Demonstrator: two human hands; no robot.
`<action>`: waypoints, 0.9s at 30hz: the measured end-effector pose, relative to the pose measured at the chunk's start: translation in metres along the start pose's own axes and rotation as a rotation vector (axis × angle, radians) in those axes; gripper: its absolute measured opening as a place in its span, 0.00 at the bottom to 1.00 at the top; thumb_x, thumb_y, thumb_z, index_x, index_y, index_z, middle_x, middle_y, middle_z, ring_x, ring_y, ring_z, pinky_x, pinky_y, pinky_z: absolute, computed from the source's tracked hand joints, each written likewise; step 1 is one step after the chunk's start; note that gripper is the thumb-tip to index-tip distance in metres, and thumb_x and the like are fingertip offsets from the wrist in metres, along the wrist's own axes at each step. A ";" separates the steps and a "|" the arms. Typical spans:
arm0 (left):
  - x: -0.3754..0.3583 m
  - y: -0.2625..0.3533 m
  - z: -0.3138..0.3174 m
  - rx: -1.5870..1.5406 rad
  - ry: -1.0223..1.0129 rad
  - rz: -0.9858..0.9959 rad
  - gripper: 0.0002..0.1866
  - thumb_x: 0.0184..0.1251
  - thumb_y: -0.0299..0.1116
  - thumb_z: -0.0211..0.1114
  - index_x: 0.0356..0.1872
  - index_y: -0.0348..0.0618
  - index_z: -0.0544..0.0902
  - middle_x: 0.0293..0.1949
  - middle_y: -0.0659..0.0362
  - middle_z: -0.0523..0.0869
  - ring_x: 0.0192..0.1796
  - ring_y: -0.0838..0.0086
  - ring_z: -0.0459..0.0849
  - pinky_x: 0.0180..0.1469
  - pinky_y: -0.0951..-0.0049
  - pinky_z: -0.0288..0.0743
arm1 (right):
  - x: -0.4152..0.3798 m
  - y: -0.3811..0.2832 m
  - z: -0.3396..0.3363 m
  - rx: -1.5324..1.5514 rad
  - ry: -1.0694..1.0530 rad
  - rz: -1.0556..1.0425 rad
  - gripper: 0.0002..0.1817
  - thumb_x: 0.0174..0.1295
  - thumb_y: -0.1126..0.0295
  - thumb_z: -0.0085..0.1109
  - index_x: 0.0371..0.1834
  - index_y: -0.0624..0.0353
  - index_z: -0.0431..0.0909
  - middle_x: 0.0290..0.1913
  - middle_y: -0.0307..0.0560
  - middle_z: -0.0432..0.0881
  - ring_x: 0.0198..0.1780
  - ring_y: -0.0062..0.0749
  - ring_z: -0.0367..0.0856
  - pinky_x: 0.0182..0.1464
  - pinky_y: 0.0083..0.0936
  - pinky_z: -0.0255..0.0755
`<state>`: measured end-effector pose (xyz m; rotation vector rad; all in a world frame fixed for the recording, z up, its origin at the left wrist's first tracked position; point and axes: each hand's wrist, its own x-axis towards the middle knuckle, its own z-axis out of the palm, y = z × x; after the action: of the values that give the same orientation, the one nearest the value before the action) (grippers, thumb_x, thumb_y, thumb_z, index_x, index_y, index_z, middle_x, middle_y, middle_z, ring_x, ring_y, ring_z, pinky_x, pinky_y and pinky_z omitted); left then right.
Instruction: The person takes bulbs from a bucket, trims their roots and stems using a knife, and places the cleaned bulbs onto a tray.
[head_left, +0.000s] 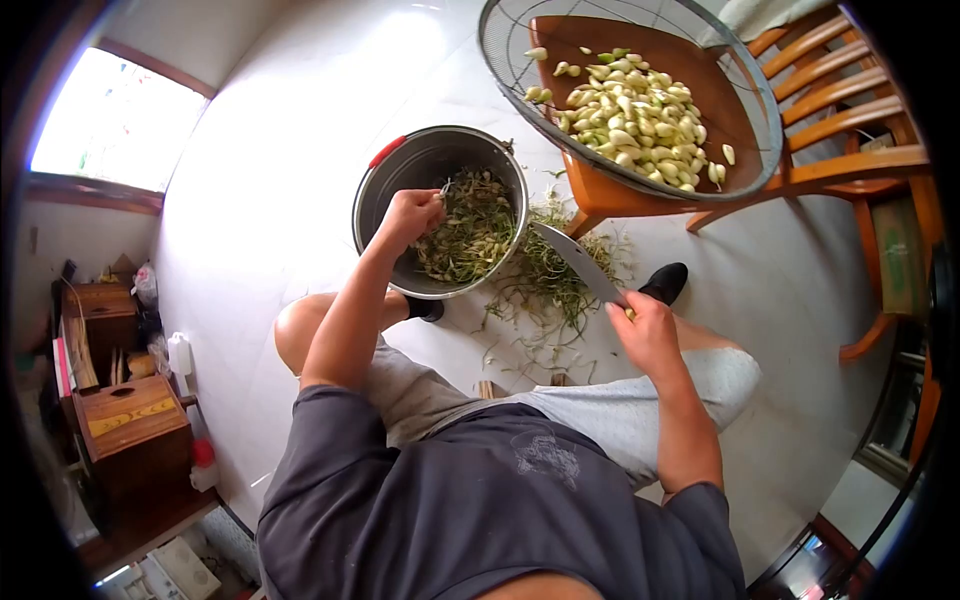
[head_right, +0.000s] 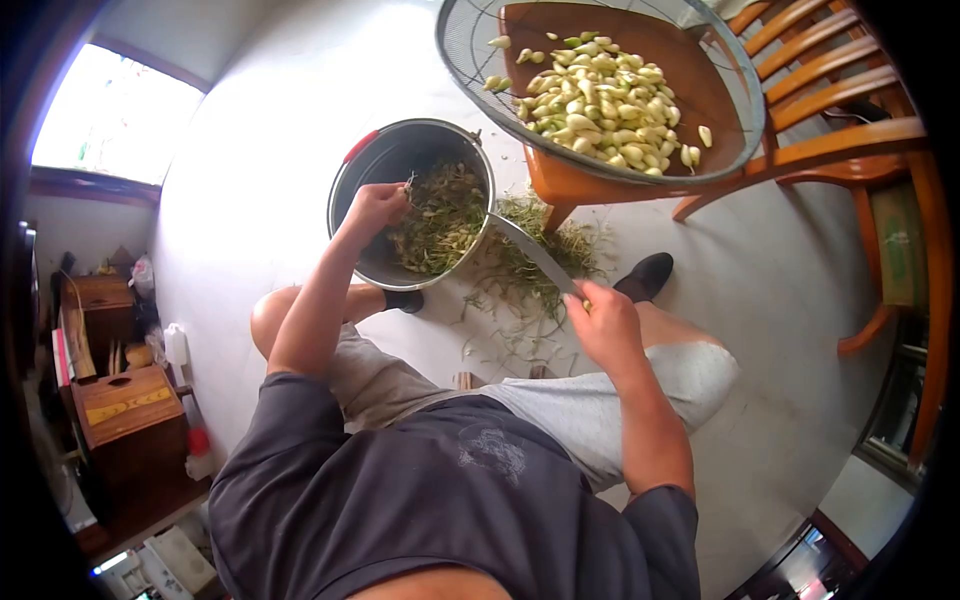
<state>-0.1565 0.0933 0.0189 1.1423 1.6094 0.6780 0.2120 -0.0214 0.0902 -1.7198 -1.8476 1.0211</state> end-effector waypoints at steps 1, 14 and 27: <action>-0.016 0.013 0.010 -0.141 -0.032 0.031 0.15 0.68 0.30 0.58 0.51 0.33 0.81 0.26 0.62 0.82 0.25 0.83 0.75 0.26 0.81 0.70 | -0.001 0.002 0.002 0.029 0.030 -0.028 0.12 0.58 0.67 0.59 0.42 0.61 0.80 0.33 0.57 0.82 0.36 0.52 0.81 0.38 0.37 0.73; -0.092 0.049 0.123 -0.535 -0.263 0.070 0.08 0.72 0.33 0.54 0.38 0.39 0.73 0.33 0.55 0.86 0.25 0.78 0.81 0.27 0.80 0.73 | -0.013 -0.003 0.014 -0.012 0.297 -0.346 0.10 0.54 0.72 0.61 0.40 0.54 0.81 0.27 0.46 0.78 0.30 0.43 0.79 0.31 0.35 0.73; -0.106 0.055 0.149 -0.537 -0.244 0.085 0.08 0.69 0.26 0.56 0.38 0.30 0.79 0.29 0.55 0.84 0.25 0.76 0.79 0.28 0.77 0.73 | -0.017 0.003 0.012 -0.217 0.360 -0.419 0.13 0.52 0.73 0.61 0.43 0.55 0.80 0.25 0.43 0.74 0.30 0.39 0.77 0.32 0.34 0.73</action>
<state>0.0074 0.0030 0.0589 0.8563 1.0853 0.9195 0.2077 -0.0404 0.0828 -1.4177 -2.0038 0.3331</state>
